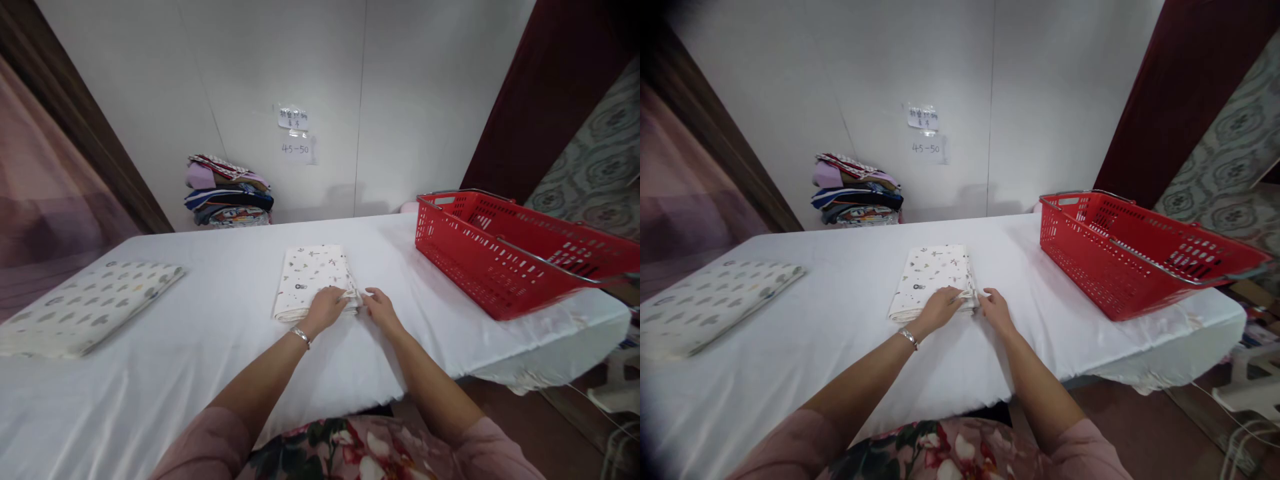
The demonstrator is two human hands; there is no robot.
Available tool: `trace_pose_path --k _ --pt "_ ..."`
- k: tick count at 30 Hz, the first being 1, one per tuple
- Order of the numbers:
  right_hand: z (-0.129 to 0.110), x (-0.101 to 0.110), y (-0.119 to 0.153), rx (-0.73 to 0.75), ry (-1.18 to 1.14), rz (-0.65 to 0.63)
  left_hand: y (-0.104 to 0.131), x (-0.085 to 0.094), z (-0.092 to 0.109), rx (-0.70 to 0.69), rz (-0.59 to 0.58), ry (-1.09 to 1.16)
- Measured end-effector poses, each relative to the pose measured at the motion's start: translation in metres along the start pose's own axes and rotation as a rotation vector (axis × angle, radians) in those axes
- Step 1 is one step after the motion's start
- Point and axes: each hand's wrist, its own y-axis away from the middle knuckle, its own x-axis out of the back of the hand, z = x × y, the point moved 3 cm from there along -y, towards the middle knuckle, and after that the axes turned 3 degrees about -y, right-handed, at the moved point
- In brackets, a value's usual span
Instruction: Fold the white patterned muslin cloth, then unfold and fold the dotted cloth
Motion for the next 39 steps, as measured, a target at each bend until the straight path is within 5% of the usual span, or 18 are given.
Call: trace_pose_path --k 7,13,18,23,39 --pt "0.006 -0.005 0.0 0.07 0.034 -0.087 0.005 -0.011 0.007 0.036 0.163 -0.069" --pt "0.005 -0.005 -0.002 0.098 -0.062 -0.097 0.009 -0.018 0.011 -0.013 0.124 -0.149" --pt "0.005 -0.001 -0.001 0.064 0.062 -0.057 0.007 -0.013 0.011 0.051 0.147 -0.084" --pt "-0.002 -0.003 0.004 0.182 0.137 -0.05 0.008 -0.016 0.014 0.061 0.174 -0.137" --pt "-0.005 -0.01 -0.004 0.166 -0.182 -0.18 0.006 -0.016 0.015 -0.035 0.114 -0.289"
